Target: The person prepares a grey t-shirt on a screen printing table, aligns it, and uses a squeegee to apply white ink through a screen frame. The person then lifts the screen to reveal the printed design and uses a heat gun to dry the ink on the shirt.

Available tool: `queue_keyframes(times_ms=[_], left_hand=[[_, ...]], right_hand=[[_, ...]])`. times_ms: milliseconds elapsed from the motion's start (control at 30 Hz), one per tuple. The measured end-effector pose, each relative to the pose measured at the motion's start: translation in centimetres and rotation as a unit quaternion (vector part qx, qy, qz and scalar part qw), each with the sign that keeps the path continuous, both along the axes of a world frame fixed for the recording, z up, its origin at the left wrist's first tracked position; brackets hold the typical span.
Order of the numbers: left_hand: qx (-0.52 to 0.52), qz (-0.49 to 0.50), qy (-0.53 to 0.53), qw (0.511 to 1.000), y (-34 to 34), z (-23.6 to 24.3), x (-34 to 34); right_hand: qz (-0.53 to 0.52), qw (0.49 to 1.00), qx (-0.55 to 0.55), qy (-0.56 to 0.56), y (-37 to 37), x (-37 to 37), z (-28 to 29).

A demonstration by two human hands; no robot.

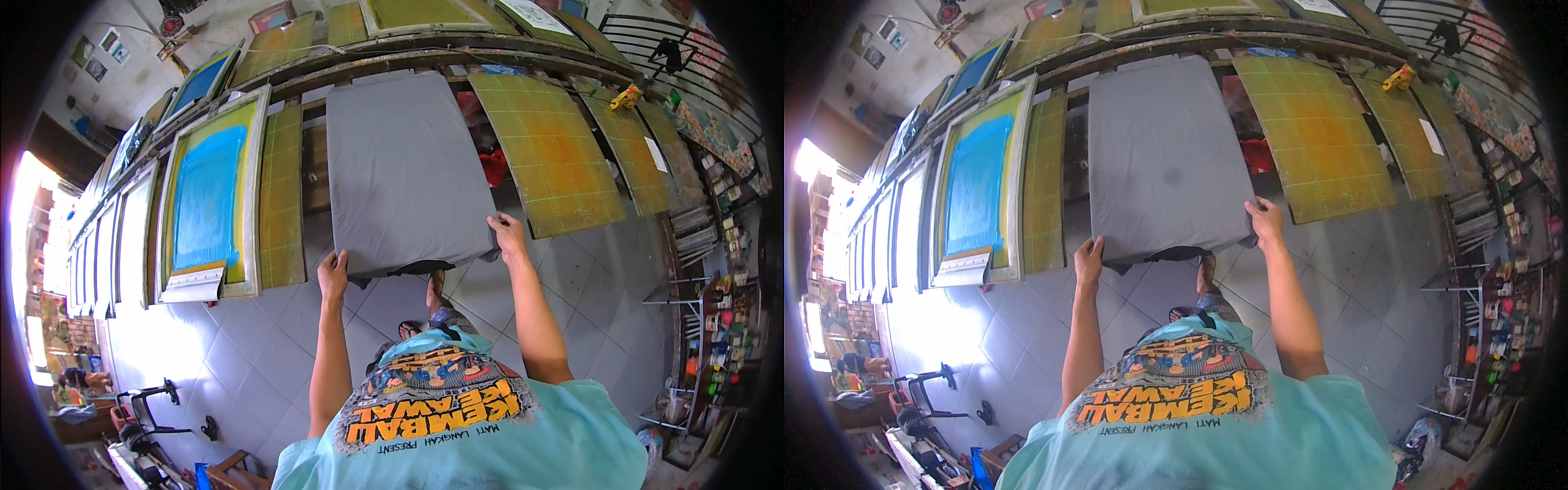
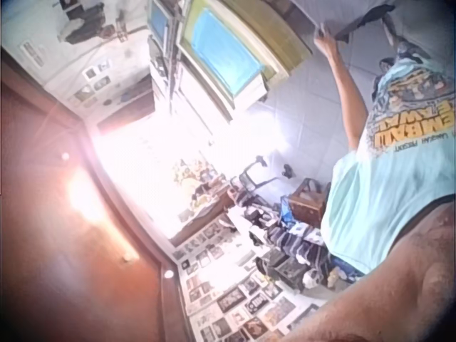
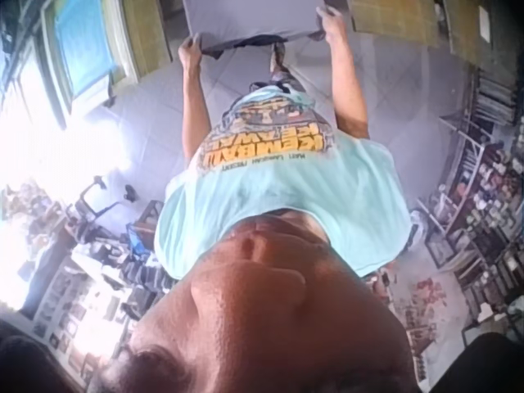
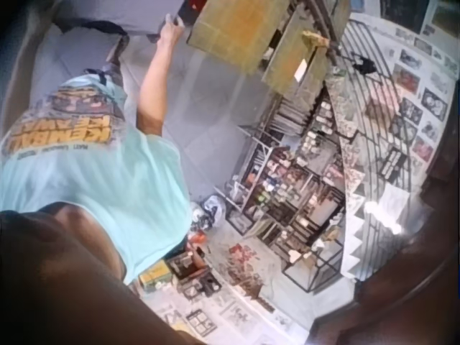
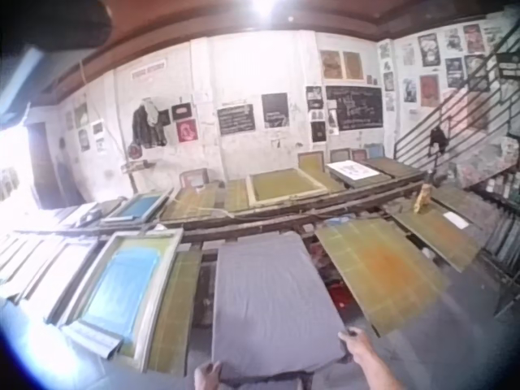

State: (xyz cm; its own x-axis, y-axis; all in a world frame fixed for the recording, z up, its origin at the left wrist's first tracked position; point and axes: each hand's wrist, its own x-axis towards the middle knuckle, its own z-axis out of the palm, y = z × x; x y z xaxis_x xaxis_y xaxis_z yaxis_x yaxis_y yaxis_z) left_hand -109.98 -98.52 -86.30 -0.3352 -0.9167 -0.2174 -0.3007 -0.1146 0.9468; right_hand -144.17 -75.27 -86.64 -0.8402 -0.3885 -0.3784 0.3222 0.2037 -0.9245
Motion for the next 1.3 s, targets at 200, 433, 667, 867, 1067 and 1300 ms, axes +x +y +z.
queue_keyframes(times_ms=[200, 433, 667, 867, 1067, 1300], left_hand=[[0.121, -0.030, 0.118, 0.985, -1.0, -1.7, -0.1], [0.149, -0.054, 0.117, 0.980, -1.5, -1.3, 0.2], [0.059, 0.031, 0.056, 0.996, -2.8, 0.5, -0.9], [-0.117, 0.135, -0.110, 0.978, -2.8, 0.5, -1.8], [-0.148, 0.177, -0.121, 0.965, -1.7, 1.7, -2.5], [-0.165, 0.168, -0.114, 0.965, -1.2, 4.2, -2.4]], right_hand=[[0.008, 1.000, 0.001, 0.015, 0.4, 0.2, -0.6], [0.053, 0.997, 0.016, 0.045, 0.8, -0.3, -0.7], [0.022, 0.998, -0.012, -0.065, 0.4, -1.5, -0.6], [-0.059, 0.996, 0.060, -0.023, 1.7, -2.0, -3.0], [-0.042, 0.932, 0.273, 0.236, 1.4, -2.5, -1.8], [-0.126, 0.895, 0.283, 0.321, 1.2, -0.8, 0.5]])
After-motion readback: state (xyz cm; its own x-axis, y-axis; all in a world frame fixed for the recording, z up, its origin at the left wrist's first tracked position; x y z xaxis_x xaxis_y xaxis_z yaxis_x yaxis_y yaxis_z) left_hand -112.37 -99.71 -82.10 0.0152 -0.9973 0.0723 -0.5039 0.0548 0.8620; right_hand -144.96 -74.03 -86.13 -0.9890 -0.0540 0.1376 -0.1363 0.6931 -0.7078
